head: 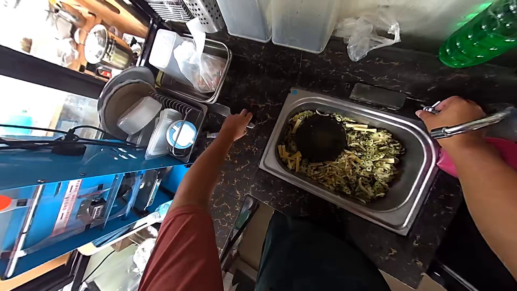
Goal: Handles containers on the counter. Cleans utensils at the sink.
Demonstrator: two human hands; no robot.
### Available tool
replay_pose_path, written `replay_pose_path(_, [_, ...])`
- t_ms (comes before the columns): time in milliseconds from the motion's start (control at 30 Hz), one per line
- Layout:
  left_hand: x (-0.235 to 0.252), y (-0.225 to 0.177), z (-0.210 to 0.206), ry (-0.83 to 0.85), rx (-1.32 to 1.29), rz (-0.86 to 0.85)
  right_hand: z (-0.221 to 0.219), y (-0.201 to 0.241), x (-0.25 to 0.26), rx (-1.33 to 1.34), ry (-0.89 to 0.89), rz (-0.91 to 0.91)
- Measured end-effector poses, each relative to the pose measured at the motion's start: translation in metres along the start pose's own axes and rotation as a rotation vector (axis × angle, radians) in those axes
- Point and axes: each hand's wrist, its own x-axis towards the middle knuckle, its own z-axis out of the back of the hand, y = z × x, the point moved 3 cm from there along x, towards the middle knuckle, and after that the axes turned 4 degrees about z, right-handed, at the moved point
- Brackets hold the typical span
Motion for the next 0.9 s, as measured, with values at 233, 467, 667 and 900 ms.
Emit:
replay_pose_path(233, [-0.038,-0.033,0.020,-0.097,0.006,-0.017,0.002,0.006,0.006,0.003,0.014,-0.073])
replay_pose_path(467, [-0.087,-0.071,0.066,-0.081,-0.045,-0.052,0.001,0.003,0.010,-0.005,0.028,-0.063])
replay_pose_path(667, [-0.134,-0.083,0.132,-0.060,0.015,-0.104,0.000,0.003,0.008,0.022,0.024,-0.064])
replay_pose_path(900, [-0.090,0.023,0.124,0.068,0.118,0.149,-0.005,-0.003,0.009,0.050,-0.008,-0.021])
